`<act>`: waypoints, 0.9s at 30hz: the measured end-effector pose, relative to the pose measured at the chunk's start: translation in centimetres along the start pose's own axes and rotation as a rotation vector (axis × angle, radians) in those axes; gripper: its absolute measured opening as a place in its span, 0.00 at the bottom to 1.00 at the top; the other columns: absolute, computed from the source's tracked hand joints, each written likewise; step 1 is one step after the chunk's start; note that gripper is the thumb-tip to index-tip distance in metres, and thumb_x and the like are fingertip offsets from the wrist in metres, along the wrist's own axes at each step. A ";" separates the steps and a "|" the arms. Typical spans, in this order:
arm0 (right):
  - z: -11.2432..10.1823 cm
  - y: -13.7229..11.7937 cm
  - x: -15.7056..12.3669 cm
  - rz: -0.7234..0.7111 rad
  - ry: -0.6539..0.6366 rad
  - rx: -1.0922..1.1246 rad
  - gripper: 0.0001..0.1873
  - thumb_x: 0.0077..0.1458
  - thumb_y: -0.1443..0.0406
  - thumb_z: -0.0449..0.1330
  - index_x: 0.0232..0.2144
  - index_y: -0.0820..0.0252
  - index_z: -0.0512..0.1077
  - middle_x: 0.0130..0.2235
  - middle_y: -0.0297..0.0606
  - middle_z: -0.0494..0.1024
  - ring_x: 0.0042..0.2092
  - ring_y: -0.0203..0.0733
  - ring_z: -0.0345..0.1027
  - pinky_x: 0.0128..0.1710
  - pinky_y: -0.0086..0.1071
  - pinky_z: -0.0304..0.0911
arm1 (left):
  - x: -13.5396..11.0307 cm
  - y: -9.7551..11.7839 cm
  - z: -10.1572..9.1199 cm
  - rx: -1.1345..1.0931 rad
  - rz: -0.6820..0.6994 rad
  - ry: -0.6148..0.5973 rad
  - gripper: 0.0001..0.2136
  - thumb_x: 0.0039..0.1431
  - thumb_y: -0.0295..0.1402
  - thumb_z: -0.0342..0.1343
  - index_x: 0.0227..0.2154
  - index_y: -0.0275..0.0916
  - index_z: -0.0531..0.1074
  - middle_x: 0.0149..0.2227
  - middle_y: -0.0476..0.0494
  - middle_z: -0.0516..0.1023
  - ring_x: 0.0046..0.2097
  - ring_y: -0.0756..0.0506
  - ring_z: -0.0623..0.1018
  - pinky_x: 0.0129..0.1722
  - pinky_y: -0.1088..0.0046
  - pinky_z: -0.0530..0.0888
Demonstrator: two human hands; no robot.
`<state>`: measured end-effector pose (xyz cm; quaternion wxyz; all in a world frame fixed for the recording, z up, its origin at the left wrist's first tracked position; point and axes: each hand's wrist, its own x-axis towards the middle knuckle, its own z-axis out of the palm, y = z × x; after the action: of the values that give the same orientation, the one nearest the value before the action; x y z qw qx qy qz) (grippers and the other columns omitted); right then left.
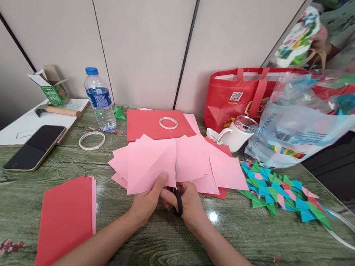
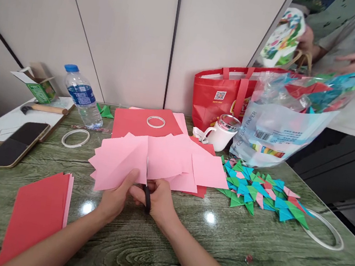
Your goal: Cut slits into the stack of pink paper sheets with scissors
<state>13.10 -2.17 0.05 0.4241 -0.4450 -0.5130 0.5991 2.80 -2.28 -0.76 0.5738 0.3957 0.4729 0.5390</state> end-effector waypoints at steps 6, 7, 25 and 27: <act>0.1 0.0 0.0 0.026 0.016 0.004 0.14 0.37 0.60 0.63 0.17 0.63 0.64 0.15 0.29 0.64 0.17 0.30 0.56 0.17 0.24 0.52 | 0.1 -0.3 -0.2 -0.017 0.003 0.003 0.16 0.47 0.44 0.53 0.15 0.36 0.66 0.12 0.50 0.66 0.17 0.50 0.68 0.17 0.74 0.68; 0.0 0.0 0.0 0.023 0.014 0.002 0.14 0.38 0.60 0.63 0.17 0.63 0.64 0.15 0.29 0.64 0.17 0.30 0.55 0.17 0.24 0.51 | 0.1 -0.3 -0.2 -0.011 0.007 0.009 0.16 0.47 0.44 0.53 0.15 0.36 0.67 0.13 0.50 0.67 0.18 0.50 0.68 0.18 0.74 0.68; -1.1 -0.2 -0.1 0.041 -0.391 0.097 0.16 0.41 0.63 0.63 0.33 0.63 0.66 0.19 0.29 0.70 0.19 0.29 0.61 0.20 0.23 0.56 | 2.2 1.7 -1.2 -0.079 0.176 0.377 0.12 0.40 0.37 0.61 0.27 0.35 0.73 0.31 0.43 0.77 0.36 0.47 0.74 0.39 0.73 0.70; -1.6 -0.3 -0.2 0.075 -0.579 0.128 0.17 0.41 0.61 0.64 0.34 0.64 0.68 0.20 0.31 0.71 0.19 0.29 0.62 0.20 0.23 0.58 | 3.0 2.7 -1.4 -0.266 0.244 0.292 0.10 0.40 0.34 0.61 0.27 0.35 0.73 0.31 0.44 0.77 0.37 0.47 0.75 0.41 0.72 0.70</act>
<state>14.76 -1.98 0.29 0.2650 -0.2465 -0.5569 0.7475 0.69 0.92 1.15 0.4769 0.2888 0.4242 0.7136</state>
